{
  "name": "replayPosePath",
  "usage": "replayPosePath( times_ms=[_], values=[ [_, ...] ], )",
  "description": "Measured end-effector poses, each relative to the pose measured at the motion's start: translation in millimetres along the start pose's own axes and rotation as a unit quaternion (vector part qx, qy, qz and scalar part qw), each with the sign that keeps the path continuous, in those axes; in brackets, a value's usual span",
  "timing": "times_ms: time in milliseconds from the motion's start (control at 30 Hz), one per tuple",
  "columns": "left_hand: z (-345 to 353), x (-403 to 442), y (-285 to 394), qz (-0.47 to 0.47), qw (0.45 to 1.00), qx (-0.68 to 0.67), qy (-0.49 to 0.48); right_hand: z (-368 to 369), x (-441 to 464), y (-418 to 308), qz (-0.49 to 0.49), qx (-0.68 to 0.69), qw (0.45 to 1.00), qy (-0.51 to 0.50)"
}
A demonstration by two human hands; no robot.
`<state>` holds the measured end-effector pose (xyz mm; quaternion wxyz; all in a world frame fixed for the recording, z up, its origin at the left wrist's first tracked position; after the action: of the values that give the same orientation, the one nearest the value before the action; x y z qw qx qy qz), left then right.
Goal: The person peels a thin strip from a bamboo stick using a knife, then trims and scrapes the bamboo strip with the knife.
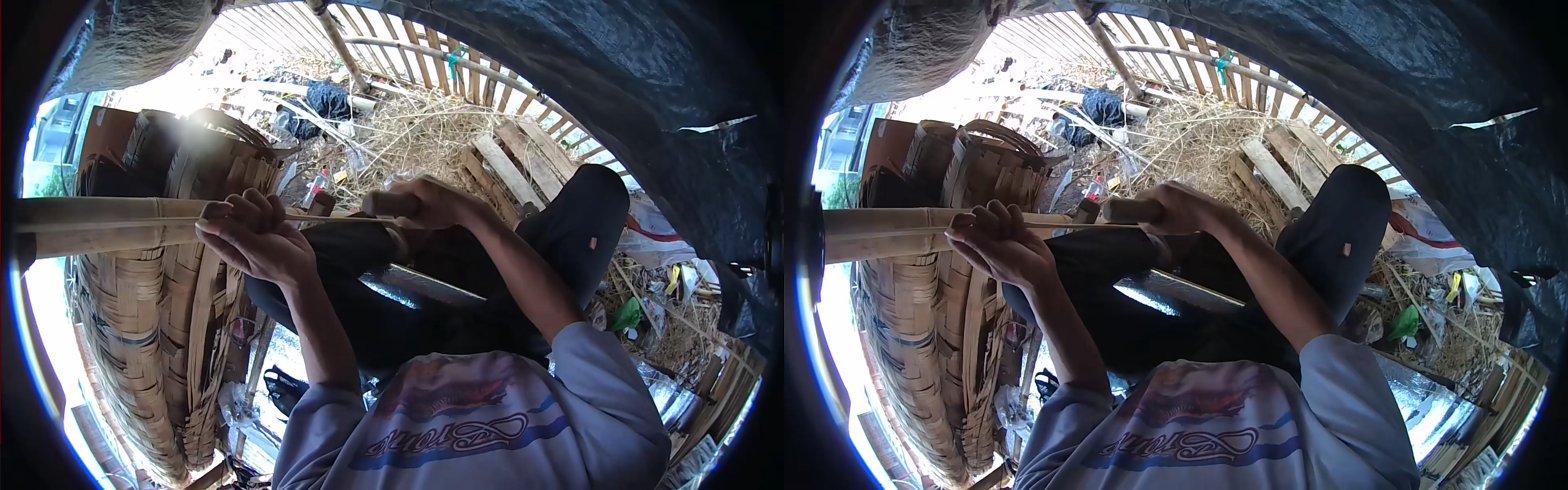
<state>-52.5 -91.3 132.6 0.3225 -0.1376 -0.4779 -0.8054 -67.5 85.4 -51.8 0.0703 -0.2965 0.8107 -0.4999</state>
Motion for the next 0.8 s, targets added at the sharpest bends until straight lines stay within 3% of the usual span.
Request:
replayPosePath(
  times_ms=[67, 100, 200, 233, 300, 433, 500, 667, 800],
  values=[
    [-7, -4, -4, -0.005, 0.999, -0.015, 0.049, -39, -10, -1, 0.064, 0.044, 0.995, 0.061],
    [-7, -9, -8, -0.014, 0.998, -0.044, 0.037, -56, -17, 3, 0.112, 0.145, 0.974, 0.137],
    [-1, -31, -18, -0.005, 1.0, -0.025, -0.007, -98, -38, -4, 0.104, 0.242, 0.895, 0.361],
    [3, -39, -23, -0.014, 0.999, -0.025, -0.022, -98, -40, -5, 0.11, 0.243, 0.892, 0.365],
    [10, -48, -29, -0.035, 0.997, -0.036, -0.061, -103, -46, -8, 0.054, 0.323, 0.833, 0.446],
    [17, -38, 5, -0.035, 0.99, -0.105, -0.085, -95, -44, -9, 0.081, 0.206, 0.879, 0.422],
    [24, -27, 26, -0.012, 0.973, -0.189, -0.131, -96, -45, -10, 0.093, 0.213, 0.875, 0.426],
    [21, -26, 15, -0.015, 0.99, -0.07, -0.122, -99, -44, -17, 0.052, 0.333, 0.827, 0.45],
    [15, -24, 15, 0.001, 0.993, -0.076, -0.092, -87, -43, -19, 0.087, 0.291, 0.85, 0.431]
  ],
)
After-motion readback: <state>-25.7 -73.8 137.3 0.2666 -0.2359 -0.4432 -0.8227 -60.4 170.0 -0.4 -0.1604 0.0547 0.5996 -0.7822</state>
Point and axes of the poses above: each hand's wrist, its own x-axis towards the middle knuckle, its own z-axis out of the palm, y = z × x, the point moved 7 cm from there along x, towards the middle knuckle, and after that the axes turned 7 degrees about -x, right-handed, at the moved point
